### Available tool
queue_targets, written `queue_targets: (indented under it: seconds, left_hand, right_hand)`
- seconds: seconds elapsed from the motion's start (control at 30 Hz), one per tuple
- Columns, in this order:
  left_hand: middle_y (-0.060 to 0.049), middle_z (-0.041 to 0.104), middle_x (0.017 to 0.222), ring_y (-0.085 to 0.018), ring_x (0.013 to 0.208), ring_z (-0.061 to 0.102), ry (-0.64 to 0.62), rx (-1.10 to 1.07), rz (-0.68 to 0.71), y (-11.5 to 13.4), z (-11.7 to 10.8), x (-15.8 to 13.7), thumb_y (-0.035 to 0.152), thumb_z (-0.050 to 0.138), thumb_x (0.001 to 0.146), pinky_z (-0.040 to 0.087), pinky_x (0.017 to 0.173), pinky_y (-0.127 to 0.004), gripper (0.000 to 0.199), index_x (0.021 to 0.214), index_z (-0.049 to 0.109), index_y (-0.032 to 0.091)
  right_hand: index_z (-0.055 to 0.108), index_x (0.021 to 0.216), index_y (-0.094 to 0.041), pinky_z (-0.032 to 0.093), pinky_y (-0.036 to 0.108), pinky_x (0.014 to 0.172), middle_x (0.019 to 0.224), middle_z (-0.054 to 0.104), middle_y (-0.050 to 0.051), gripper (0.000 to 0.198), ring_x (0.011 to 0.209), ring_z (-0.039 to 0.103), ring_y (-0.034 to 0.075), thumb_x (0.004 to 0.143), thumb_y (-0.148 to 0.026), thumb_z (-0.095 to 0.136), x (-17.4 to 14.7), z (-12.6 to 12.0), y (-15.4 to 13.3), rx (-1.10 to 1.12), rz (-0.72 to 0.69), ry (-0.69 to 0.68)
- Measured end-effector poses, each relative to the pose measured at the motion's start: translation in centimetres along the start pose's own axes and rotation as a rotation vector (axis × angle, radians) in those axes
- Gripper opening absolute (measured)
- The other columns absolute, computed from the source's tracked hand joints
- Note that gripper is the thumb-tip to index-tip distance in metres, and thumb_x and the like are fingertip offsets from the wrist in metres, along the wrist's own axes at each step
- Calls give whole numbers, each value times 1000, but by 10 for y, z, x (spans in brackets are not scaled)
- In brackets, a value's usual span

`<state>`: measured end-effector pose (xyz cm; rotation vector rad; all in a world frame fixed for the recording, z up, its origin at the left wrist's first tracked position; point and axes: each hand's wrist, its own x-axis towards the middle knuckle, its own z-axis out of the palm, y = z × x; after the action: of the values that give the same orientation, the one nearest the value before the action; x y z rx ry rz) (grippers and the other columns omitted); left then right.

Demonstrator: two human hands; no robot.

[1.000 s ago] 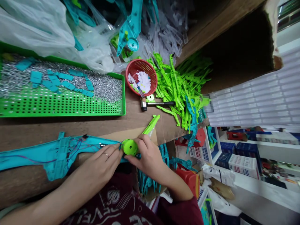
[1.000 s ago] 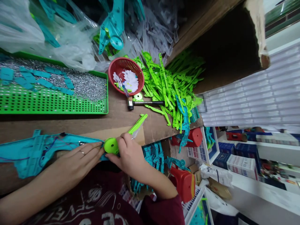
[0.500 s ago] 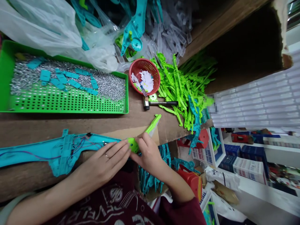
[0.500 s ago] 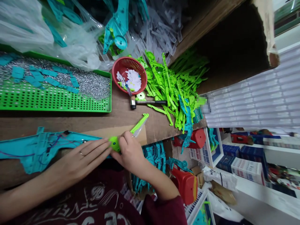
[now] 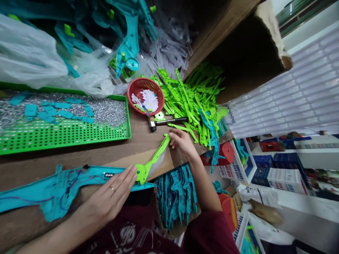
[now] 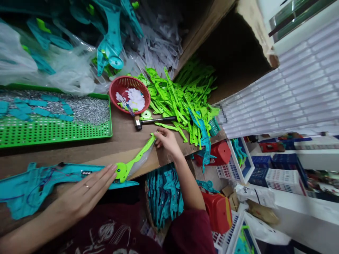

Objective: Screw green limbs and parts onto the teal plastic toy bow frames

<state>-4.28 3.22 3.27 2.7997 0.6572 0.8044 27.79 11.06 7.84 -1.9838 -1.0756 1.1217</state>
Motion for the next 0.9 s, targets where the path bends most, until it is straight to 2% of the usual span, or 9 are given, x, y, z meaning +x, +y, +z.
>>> queue_targets:
  seconds: [0.13, 0.23, 0.33, 0.43, 0.5, 0.6, 0.67, 0.73, 0.9]
  left_hand:
    - [-22, 44, 151, -35, 144, 37, -16, -7, -2, 2, 1, -1, 7, 32, 96, 31, 119, -49, 58, 153, 26, 0]
    - [-22, 45, 150, -35, 144, 36, 8, -10, -10, 3, 1, -1, 6, 31, 96, 29, 121, -50, 57, 153, 27, -1]
    - [-21, 47, 150, -34, 144, 36, 57, -25, -9, 3, 2, -1, 5, 30, 96, 28, 121, -49, 57, 153, 28, 1]
    - [-20, 50, 148, -32, 142, 42, 60, -56, -18, 4, 4, -1, 6, 32, 97, 33, 119, -47, 58, 154, 27, 4]
    - [-19, 54, 144, -31, 137, 48, 85, -47, -37, 5, 3, 0, 13, 39, 99, 36, 116, -46, 54, 152, 33, 5]
    - [-18, 63, 134, -30, 126, 58, 104, -24, -69, 5, -5, 7, 27, 50, 99, 41, 111, -46, 45, 139, 52, 6]
    - [-15, 69, 124, -30, 114, 65, 47, -79, -84, 1, -12, 19, 30, 50, 99, 48, 102, -45, 33, 123, 64, 11]
    - [-12, 71, 116, -27, 104, 67, -49, -220, -156, -6, -15, 41, 34, 48, 100, 52, 91, -42, 29, 113, 67, 16]
    - [-10, 72, 108, -25, 94, 68, -268, -730, -529, -25, 5, 115, 48, 46, 96, 54, 79, -35, 41, 114, 66, 17]
  right_hand:
    - [63, 83, -15, 33, 14, 32, 57, 54, -6, 29, 41, 48, 6, 75, -39, 77, -2, -1, -6, -64, -8, -68]
    - [56, 81, -17, 34, 13, 31, 54, 55, -7, 32, 39, 49, 7, 73, -37, 80, -4, -7, -11, -48, 23, -126]
    - [51, 87, -20, 37, 14, 32, 54, 56, -8, 36, 39, 53, 8, 75, -41, 77, -6, -13, -13, 146, 77, -239]
    - [55, 91, -19, 34, 13, 31, 59, 59, -7, 44, 39, 53, 7, 69, -45, 82, -10, -12, -11, 414, 83, -285]
    - [58, 88, -17, 32, 12, 31, 58, 58, -7, 46, 38, 49, 5, 65, -48, 83, -12, -8, -5, 485, 68, -249]
    - [59, 79, -16, 28, 12, 30, 52, 55, -7, 44, 36, 44, 3, 64, -49, 84, -14, -2, 6, 513, 39, -173]
    - [59, 76, -16, 27, 12, 29, 49, 55, -8, 42, 34, 43, 3, 64, -48, 84, -16, 1, 10, 521, 19, -136]
    - [59, 76, -16, 27, 12, 29, 47, 56, -8, 41, 32, 43, 4, 65, -47, 84, -18, 2, 10, 520, 2, -117]
    - [58, 77, -17, 31, 12, 29, 43, 56, -8, 40, 30, 45, 5, 68, -48, 81, -23, 3, 4, 521, -26, -107]
